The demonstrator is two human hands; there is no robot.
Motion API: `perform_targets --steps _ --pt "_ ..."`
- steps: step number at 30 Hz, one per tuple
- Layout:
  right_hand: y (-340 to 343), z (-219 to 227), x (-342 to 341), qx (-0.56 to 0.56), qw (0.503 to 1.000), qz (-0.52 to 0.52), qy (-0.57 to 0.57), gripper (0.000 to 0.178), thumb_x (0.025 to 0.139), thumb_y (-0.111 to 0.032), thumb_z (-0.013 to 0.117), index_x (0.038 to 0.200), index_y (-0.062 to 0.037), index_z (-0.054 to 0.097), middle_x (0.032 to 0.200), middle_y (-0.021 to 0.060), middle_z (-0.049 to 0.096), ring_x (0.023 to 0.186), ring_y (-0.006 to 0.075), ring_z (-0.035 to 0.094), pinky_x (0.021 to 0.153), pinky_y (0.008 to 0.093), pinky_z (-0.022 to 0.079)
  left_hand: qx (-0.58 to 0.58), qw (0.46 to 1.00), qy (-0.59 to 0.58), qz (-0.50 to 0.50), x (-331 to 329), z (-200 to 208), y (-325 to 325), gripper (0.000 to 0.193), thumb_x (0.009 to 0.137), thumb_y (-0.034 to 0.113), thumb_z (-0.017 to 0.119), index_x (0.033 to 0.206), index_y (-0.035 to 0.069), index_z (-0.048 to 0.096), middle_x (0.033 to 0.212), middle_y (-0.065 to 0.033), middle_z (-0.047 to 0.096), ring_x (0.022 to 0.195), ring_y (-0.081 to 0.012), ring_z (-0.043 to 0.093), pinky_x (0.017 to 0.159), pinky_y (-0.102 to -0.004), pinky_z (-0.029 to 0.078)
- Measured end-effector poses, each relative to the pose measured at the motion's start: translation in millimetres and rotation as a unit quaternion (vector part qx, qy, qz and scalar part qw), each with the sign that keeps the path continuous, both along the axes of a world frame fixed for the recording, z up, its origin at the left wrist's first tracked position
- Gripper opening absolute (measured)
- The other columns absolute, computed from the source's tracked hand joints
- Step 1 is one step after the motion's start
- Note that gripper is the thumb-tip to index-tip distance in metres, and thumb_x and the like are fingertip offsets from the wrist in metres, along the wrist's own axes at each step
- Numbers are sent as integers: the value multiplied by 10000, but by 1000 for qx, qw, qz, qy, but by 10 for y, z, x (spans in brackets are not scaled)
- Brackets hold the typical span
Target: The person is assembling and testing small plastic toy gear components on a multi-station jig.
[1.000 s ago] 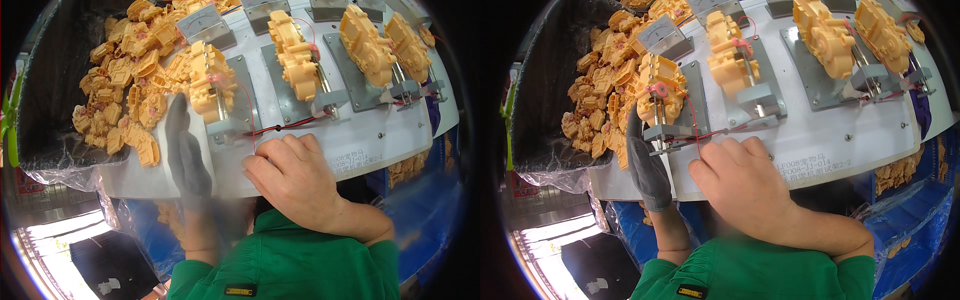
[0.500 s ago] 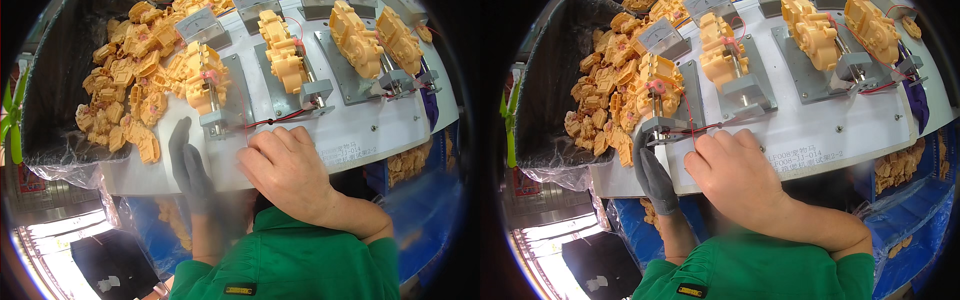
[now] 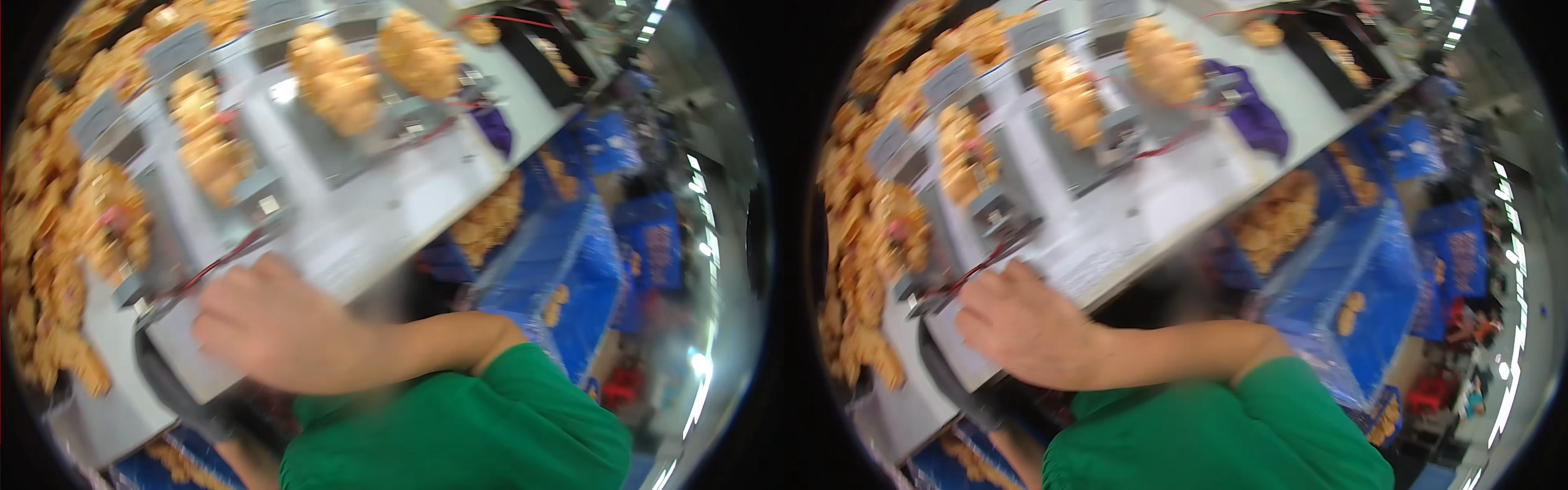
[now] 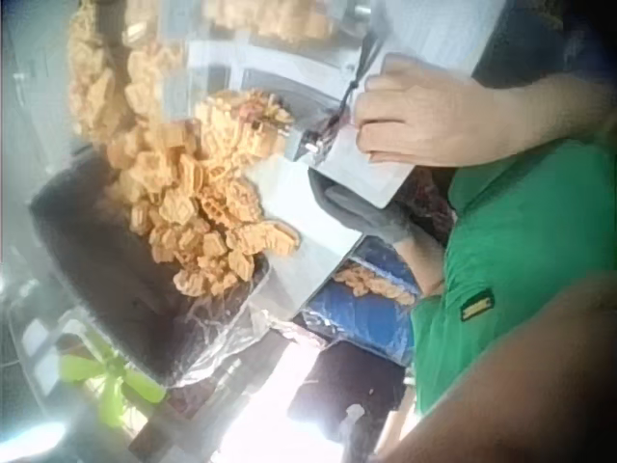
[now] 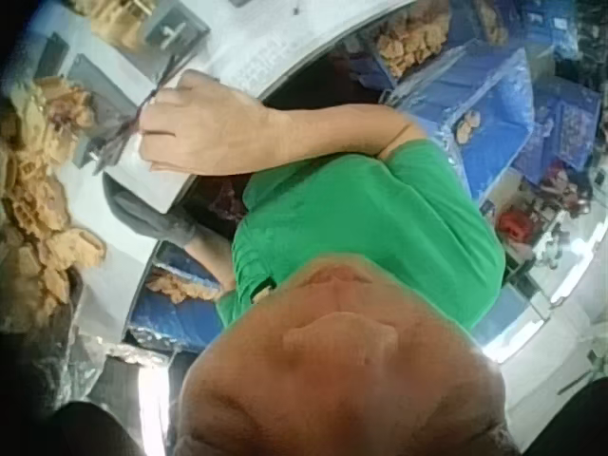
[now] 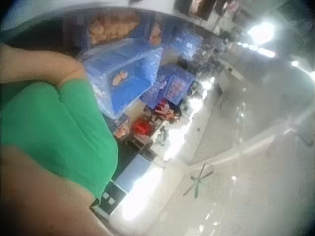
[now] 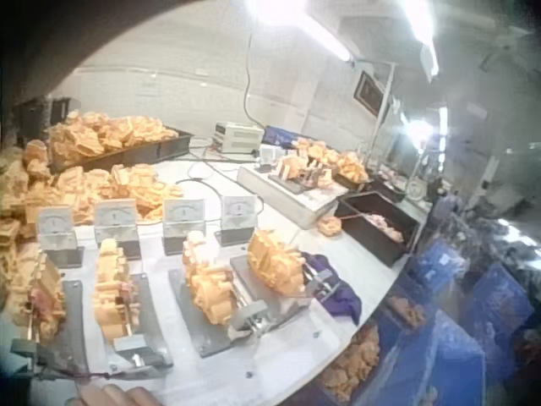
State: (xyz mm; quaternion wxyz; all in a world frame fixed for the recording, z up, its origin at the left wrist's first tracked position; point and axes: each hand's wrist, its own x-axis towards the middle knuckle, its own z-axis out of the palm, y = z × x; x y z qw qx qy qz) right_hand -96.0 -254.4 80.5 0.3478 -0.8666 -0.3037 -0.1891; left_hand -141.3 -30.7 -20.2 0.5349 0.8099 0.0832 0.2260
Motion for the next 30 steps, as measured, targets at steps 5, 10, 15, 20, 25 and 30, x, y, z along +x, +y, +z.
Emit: perform_targets --steps 5,10,15,20,25,30 --pt "24 20 -11 6 1000 -18 -12 186 775 -199 689 862 -103 556 867 23 465 815 194 507 714 343 380 46 999 -17 22 46 369 -280 423 1037 224 373 1324 -66 482 1324 -187 529 1160 -272 533 974 -375 439" --pt "-25 45 -2 10 1000 -13 8 210 765 -195 714 879 -104 563 891 21 472 817 186 510 716 340 376 -24 999 27 7 71 411 -364 425 1040 196 348 1342 -79 466 1361 -195 517 1214 -287 518 1050 -364 391" --pt "-40 54 6 2 1000 -12 16 193 779 -188 708 885 -104 568 883 16 477 805 182 516 719 343 375 -59 998 30 19 56 501 -452 418 1037 202 368 1335 -67 483 1341 -179 532 1183 -271 529 1026 -360 400" --pt "-1 71 13 -10 999 -24 31 115 811 -182 631 819 -96 555 835 37 454 827 190 504 755 330 374 -32 999 31 19 55 488 -414 413 1036 199 370 1333 -62 488 1340 -177 532 1184 -269 528 1018 -360 407" --pt "5 73 15 -9 999 -33 32 109 810 -176 628 814 -97 555 833 40 456 823 192 505 753 329 375 -11 1000 24 11 49 419 -340 412 1036 201 369 1325 -64 496 1339 -181 534 1186 -274 528 1020 -360 407" --pt "-6 17 26 20 999 -28 7 160 789 -181 682 859 -96 566 845 29 457 802 180 509 700 333 368 -28 999 29 29 80 515 -486 422 1037 218 356 1334 -51 486 1336 -180 526 1183 -280 523 1013 -375 407"
